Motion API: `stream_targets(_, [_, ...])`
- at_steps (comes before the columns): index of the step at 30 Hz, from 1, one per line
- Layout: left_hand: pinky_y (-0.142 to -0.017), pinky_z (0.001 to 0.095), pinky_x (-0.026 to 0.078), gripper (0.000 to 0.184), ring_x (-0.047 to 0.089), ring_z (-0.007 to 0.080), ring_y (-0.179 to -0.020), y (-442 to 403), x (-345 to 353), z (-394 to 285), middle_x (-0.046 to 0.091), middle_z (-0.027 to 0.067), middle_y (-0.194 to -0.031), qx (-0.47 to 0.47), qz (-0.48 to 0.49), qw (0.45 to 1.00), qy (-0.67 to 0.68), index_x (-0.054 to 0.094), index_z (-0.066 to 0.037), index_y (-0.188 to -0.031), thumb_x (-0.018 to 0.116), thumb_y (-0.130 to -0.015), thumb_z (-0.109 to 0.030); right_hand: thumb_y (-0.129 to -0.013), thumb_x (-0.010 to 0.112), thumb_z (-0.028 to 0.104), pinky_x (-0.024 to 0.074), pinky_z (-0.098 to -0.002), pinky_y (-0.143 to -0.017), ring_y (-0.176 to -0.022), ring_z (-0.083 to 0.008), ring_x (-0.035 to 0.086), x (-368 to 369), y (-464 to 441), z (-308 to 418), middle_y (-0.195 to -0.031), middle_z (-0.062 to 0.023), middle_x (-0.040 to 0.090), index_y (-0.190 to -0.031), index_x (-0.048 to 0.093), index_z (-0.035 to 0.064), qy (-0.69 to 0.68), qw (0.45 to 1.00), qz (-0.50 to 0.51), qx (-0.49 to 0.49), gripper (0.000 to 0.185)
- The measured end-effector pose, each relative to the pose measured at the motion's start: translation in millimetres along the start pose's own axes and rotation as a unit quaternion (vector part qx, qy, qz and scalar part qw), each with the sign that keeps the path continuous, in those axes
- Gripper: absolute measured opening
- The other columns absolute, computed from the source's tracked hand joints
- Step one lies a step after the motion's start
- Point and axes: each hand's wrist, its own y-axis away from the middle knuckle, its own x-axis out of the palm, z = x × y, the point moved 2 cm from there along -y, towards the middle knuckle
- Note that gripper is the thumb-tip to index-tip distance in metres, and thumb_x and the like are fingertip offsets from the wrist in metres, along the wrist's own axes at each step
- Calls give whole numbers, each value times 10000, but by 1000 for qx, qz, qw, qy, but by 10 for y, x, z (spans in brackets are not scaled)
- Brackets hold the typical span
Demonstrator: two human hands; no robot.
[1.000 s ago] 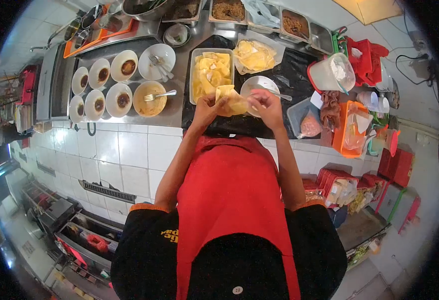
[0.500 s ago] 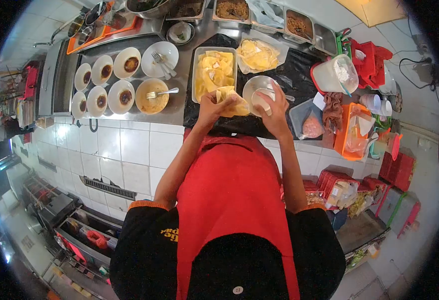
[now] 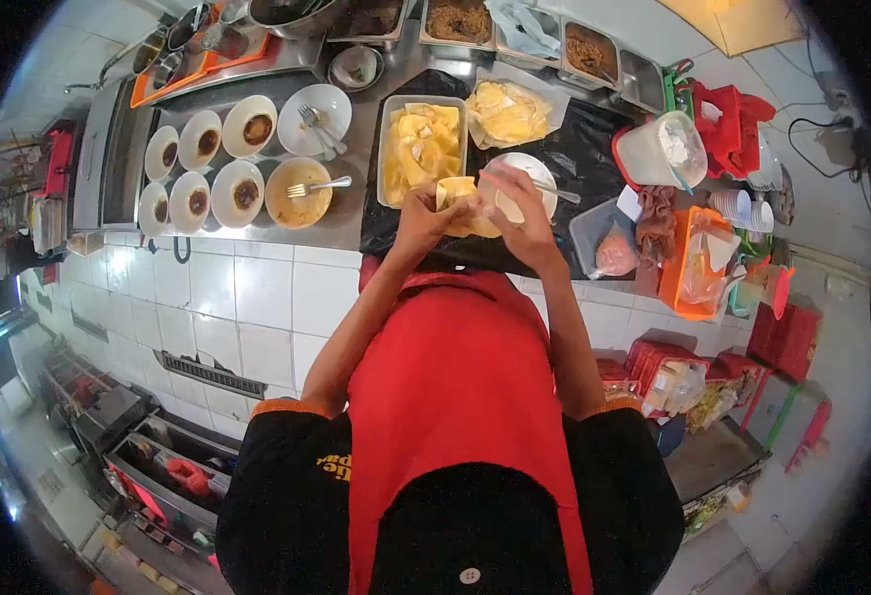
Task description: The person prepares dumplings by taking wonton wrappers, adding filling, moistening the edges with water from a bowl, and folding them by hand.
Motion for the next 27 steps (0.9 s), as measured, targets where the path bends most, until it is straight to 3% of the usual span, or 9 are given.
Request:
stream_targets(3, [-756, 282, 578, 256, 703, 123, -820, -9, -13, 53, 734, 67, -988, 3, -32, 998, 59, 690, -6, -1109, 707, -966, -218, -902, 750, 126, 490, -327, -958, -1078, -200, 650, 10, 98, 56, -1139, -123, 699, -1256, 684, 30, -42, 995, -18, 86, 373])
stream_targets(4, [-756, 282, 578, 256, 703, 123, -820, -19, 10, 50, 734, 67, -988, 3, -32, 998, 60, 690, -6, -1109, 707, -966, -218, -902, 750, 126, 490, -327, -958, -1078, -200, 650, 72, 135, 25, -1139, -123, 699, -1256, 684, 30, -41, 995, -17, 87, 373])
stream_targets(6, [-790, 294, 576, 311, 704, 137, -876, -45, 57, 18, 728, 87, -1032, -17, -53, 983, 177, 671, 23, -1140, 678, -984, -246, -887, 752, 12, 529, -262, -845, -900, -130, 679, 225, 192, -59, -968, -87, 742, -1213, 676, -39, -230, 952, -140, 145, 339])
stream_targets(9, [-858, 320, 569, 355, 688, 153, -981, -44, 138, -54, 692, 101, -1114, -50, -36, 957, 282, 608, 18, -1211, 629, -1014, -277, -878, 753, -23, 537, -220, -787, -875, -113, 689, 258, 124, -19, -990, -102, 748, -1166, 674, -71, -283, 928, -193, 148, 303])
stream_targets(16, [-878, 306, 554, 297, 674, 148, -1001, 6, 213, -197, 676, 80, -1139, -31, 30, 951, 307, 582, -5, -1240, 602, -1030, -214, -881, 737, -44, 556, -247, -791, -932, -133, 702, 157, -183, 399, -1019, -123, 749, -1140, 674, -65, -327, 928, -158, 87, 267])
stream_targets(19, [-809, 274, 538, 248, 650, 103, -935, 63, 185, -249, 684, 48, -1056, 31, -32, 976, 211, 605, -5, -1214, 596, -1029, -169, -879, 738, -43, 559, -245, -787, -943, -129, 704, 83, -231, 498, -1038, -107, 746, -1135, 673, -61, -322, 935, -133, 72, 264])
stream_targets(21, [-703, 224, 497, 189, 611, 59, -839, 28, 73, -214, 674, 12, -958, 90, -71, 993, 30, 626, -10, -1162, 611, -1015, -128, -868, 749, -45, 552, -232, -790, -944, -116, 693, 13, -243, 561, -1076, -100, 736, -1193, 668, -36, -251, 961, -76, 87, 335])
stream_targets(25, [-627, 190, 453, 152, 579, 37, -768, 98, 42, -341, 644, -14, -891, 148, -54, 984, 78, 633, -26, -1117, 638, -1002, -125, -858, 791, 47, 550, -237, -750, -919, -102, 701, -24, -277, 612, -1067, -40, 745, -1131, 705, 17, -195, 973, -55, 107, 288])
stream_targets(27, [-608, 191, 459, 119, 583, 39, -754, 159, -1, -406, 641, -19, -892, 129, -56, 988, 60, 629, -35, -1073, 657, -992, -117, -859, 803, 105, 543, -254, -705, -875, -99, 700, -7, -296, 674, -1010, -24, 757, -1110, 717, 36, -162, 977, 25, 136, 274])
